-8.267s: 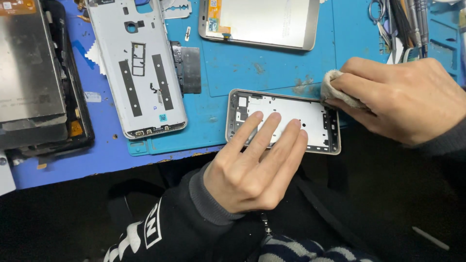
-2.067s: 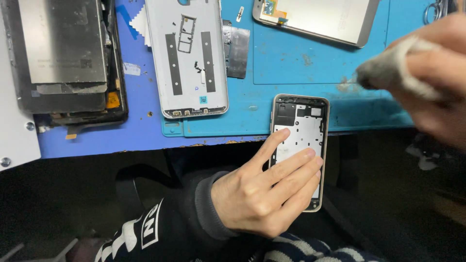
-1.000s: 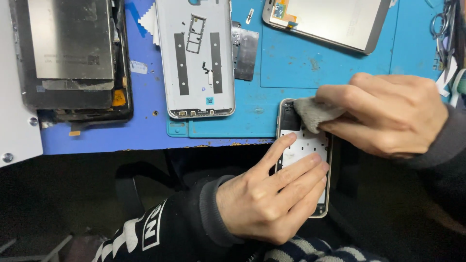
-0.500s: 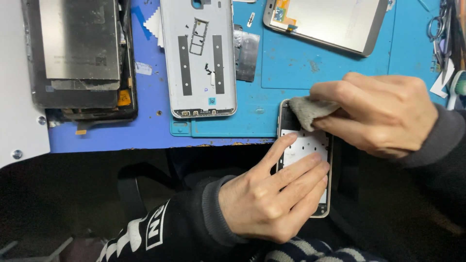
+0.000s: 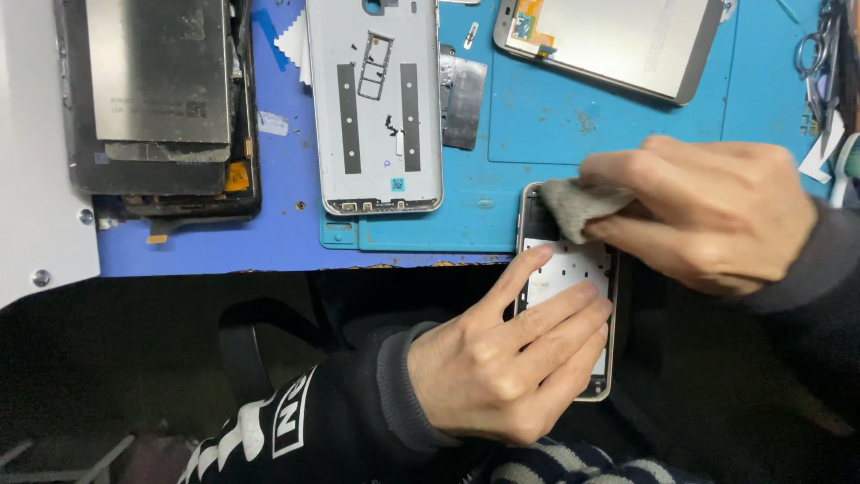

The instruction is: The recorder is cleaning and assembling internal components of a smartphone frame on a repair workbench.

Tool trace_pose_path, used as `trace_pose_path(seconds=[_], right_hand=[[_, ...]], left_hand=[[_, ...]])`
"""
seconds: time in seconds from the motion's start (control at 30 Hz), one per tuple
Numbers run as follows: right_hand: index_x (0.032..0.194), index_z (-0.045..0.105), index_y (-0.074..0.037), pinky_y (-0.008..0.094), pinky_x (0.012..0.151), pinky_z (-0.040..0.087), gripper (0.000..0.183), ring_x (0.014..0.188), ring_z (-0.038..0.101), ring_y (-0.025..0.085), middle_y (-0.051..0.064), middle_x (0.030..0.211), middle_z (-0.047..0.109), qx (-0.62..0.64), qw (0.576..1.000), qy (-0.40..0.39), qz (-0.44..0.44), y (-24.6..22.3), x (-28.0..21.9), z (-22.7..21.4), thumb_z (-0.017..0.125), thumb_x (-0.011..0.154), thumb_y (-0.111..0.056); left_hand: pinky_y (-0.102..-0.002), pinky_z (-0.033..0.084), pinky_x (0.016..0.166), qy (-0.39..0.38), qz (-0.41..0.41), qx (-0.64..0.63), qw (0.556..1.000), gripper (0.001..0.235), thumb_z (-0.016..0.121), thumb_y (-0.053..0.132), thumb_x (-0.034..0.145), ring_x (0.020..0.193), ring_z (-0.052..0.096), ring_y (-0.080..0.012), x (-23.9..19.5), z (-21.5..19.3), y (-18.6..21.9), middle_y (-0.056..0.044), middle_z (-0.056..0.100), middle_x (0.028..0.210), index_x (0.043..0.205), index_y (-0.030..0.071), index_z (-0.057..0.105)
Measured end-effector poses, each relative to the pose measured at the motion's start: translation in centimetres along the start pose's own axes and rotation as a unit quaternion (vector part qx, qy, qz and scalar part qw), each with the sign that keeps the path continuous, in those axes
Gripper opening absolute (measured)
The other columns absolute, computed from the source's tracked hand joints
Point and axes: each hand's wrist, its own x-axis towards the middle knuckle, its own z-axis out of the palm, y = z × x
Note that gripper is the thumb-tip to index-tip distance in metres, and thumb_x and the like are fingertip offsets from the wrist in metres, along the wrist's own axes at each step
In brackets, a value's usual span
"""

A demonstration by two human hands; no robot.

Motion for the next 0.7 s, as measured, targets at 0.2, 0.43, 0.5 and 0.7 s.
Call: trace_pose_path(seconds=[0.2, 0.43, 0.5, 0.7], right_hand=[[0.092, 0.078, -0.01, 0.031, 0.054, 0.052, 0.018, 0.076, 0.068, 0.017, 0.01, 0.114, 0.071, 0.024, 1.0, -0.006, 0.018, -0.1, -0.2, -0.1, 0.068, 0.079, -0.017], [0.093, 0.078, -0.007, 0.032, 0.057, 0.055, 0.02, 0.079, 0.069, 0.019, 0.011, 0.113, 0.069, 0.044, 0.999, 0.002, 0.008, -0.2, 0.1, -0.4, 0.068, 0.08, -0.018], [0.094, 0.077, -0.007, 0.032, 0.057, 0.055, 0.019, 0.079, 0.068, 0.019, 0.011, 0.112, 0.069, 0.047, 0.999, 0.0, 0.02, -0.2, 0.3, -0.4, 0.069, 0.082, -0.018], [0.093, 0.078, -0.007, 0.032, 0.059, 0.057, 0.018, 0.079, 0.072, 0.022, 0.013, 0.113, 0.071, 0.065, 0.995, -0.011, 0.072, -0.4, 0.3, -0.9, 0.073, 0.075, -0.006]], left_hand=[[-0.063, 0.049, 0.112, -0.015, -0.002, -0.018, 1.0, 0.028, 0.066, 0.009, 0.096, 0.125, 0.065, -0.0336, -0.4, 0.3, 0.1, -0.026, 0.068, 0.128, 0.116, -0.009, 0.073], [-0.063, 0.048, 0.112, -0.015, -0.008, -0.02, 1.0, 0.03, 0.067, 0.009, 0.094, 0.128, 0.065, -0.0341, -0.4, 0.2, 0.2, -0.026, 0.068, 0.127, 0.116, -0.011, 0.072], [-0.063, 0.048, 0.112, -0.019, -0.005, -0.021, 1.0, 0.029, 0.067, 0.009, 0.094, 0.125, 0.065, -0.0331, -0.3, 0.2, 0.2, -0.025, 0.068, 0.127, 0.116, -0.01, 0.072], [-0.065, 0.049, 0.116, -0.004, -0.003, -0.023, 1.0, 0.029, 0.067, 0.007, 0.094, 0.129, 0.065, -0.0341, -0.4, 0.5, 0.1, -0.025, 0.069, 0.126, 0.115, -0.011, 0.072]])
